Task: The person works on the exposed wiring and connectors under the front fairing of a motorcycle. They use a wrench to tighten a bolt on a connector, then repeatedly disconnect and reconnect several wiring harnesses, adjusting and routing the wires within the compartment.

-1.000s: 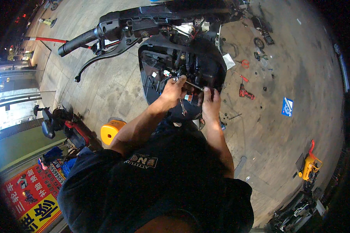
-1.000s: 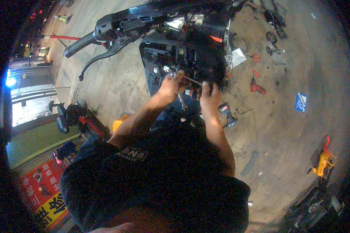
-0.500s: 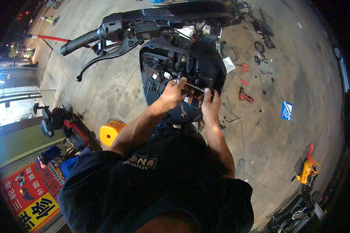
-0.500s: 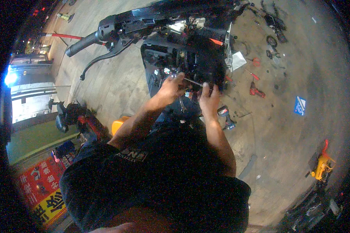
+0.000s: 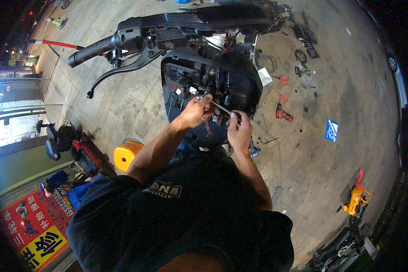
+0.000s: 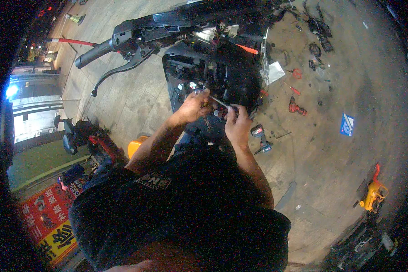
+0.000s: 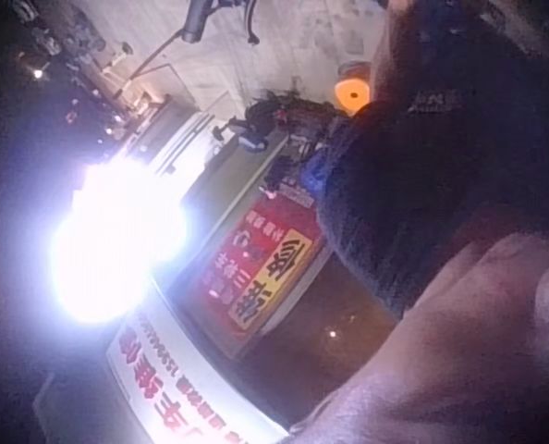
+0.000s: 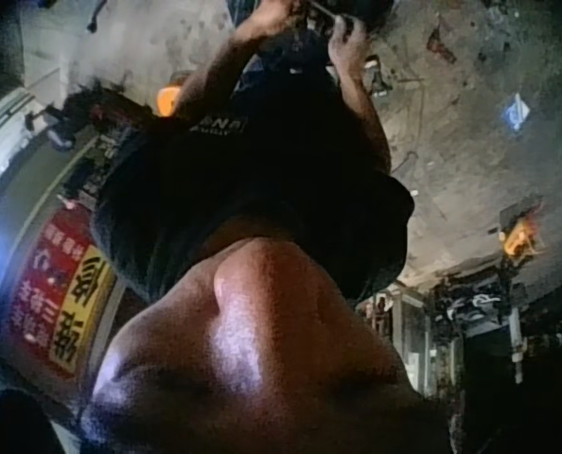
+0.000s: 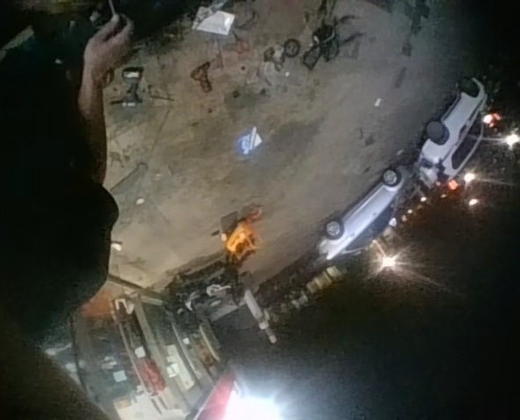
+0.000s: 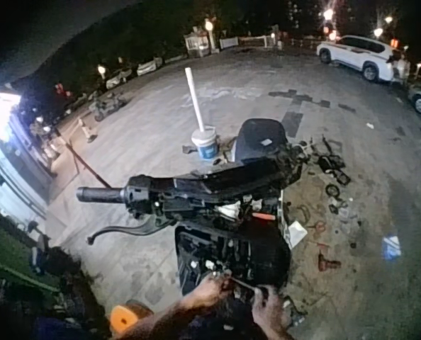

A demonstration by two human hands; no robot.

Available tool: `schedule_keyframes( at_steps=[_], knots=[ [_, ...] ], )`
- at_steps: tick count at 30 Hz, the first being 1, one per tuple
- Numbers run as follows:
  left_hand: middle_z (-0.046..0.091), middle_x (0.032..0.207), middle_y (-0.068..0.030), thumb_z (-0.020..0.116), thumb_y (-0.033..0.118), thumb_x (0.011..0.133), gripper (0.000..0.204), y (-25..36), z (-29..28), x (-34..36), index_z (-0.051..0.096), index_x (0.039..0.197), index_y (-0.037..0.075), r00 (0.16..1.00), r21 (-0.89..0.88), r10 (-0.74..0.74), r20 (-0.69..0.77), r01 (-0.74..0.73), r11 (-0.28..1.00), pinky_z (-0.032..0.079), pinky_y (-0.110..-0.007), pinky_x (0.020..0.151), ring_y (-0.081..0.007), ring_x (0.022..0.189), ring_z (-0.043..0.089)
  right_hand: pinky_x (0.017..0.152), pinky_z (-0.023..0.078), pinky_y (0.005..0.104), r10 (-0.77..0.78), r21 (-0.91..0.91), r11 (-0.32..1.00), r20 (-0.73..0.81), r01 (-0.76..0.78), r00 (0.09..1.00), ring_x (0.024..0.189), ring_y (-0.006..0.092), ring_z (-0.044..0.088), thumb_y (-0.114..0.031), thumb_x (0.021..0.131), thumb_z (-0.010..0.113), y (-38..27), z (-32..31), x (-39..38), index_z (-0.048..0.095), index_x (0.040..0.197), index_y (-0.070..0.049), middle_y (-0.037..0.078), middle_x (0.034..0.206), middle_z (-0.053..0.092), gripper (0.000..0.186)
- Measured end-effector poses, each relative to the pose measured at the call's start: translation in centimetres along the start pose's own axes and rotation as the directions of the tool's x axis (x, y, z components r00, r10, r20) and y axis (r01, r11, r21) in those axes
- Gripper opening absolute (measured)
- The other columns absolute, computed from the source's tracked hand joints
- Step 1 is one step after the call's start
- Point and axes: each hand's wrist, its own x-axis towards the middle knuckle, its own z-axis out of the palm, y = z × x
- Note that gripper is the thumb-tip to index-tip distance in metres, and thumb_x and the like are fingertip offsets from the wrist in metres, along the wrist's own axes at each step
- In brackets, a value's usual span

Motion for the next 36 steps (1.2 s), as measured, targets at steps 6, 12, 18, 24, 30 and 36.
schedule_keyframes(
  at_steps=[6,12,18,24,30,36],
  knots=[
    [0.062,0.072,-0.0096,0.042,0.029,0.098,0.038,-0.3,0.2,-0.1,0.062,0.086,-0.001,0.996,0.224,0.09,0.015,-0.091,0.97,0.041,-0.029,0.051,-0.0143,0.06,0.052,0.048,0.042,0.0217,-0.092,0.115,0.989,-0.017,0.094,0.996,0.053,0.0067,0.053,-0.016,0.093,0.057,-1.0,-0.8,2.1,0.06,0.097,-0.003,0.001,0.064,0.059,0.014],
    [0.064,0.076,-0.0109,0.048,0.029,0.097,0.032,1.2,3.0,-0.2,0.059,0.09,0.0,0.976,-0.014,-0.044,-0.213,0.042,0.999,0.049,-0.032,0.058,-0.0198,0.066,0.062,0.044,0.039,0.0231,0.347,0.333,0.863,0.154,-0.379,0.925,0.05,0.0076,0.05,-0.024,0.095,0.055,0.3,-0.8,2.1,0.057,0.092,-0.003,0.001,0.06,0.055,0.021],
    [0.065,0.078,-0.009,0.051,0.026,0.095,0.023,0.2,0.9,0.5,0.06,0.099,0.005,0.981,0.213,-0.015,-0.192,0.056,0.975,0.051,-0.033,0.059,-0.0195,0.066,0.061,0.045,0.04,0.0257,0.209,0.065,0.976,0.015,-0.209,0.978,0.051,0.0114,0.051,-0.03,0.096,0.052,1.8,0.1,0.6,0.057,0.089,-0.001,0.005,0.066,0.057,0.03],
    [0.062,0.069,-0.0078,0.054,0.032,0.094,0.033,-1.5,1.7,1.9,0.06,0.082,0.002,0.967,-0.019,0.086,-0.239,-0.094,0.995,0.046,-0.034,0.049,-0.0193,0.057,0.058,0.09,0.044,0.0423,0.114,-0.206,0.973,0.044,-0.103,0.992,0.104,0.0402,0.057,-0.04,0.095,0.047,2.0,-0.7,1.4,0.055,0.119,0.008,0.029,0.115,0.058,0.054],
    [0.062,0.071,-0.0082,0.049,0.038,0.095,0.037,-2.1,0.8,2.0,0.06,0.093,0.002,0.968,0.244,0.001,-0.251,0.063,0.968,0.046,-0.035,0.054,-0.0185,0.063,0.059,0.047,0.042,0.026,0.032,-0.151,0.988,0.063,-0.023,0.997,0.056,0.0148,0.054,-0.029,0.097,0.05,3.8,-1.0,2.6,0.058,0.105,0.003,0.009,0.075,0.06,0.035],
    [0.062,0.067,-0.0103,0.048,0.037,0.096,0.04,-2.2,0.6,1.5,0.059,0.081,0.001,1.0,-0.071,-0.021,-0.021,0.019,0.997,0.044,-0.034,0.045,-0.019,0.05,0.055,0.043,0.035,0.0225,-0.082,0.012,0.997,0.051,0.081,0.995,0.05,0.008,0.047,-0.019,0.094,0.055,-0.1,-2.0,4.6,0.058,0.099,-0.001,0.002,0.064,0.054,0.019]
  ],
)
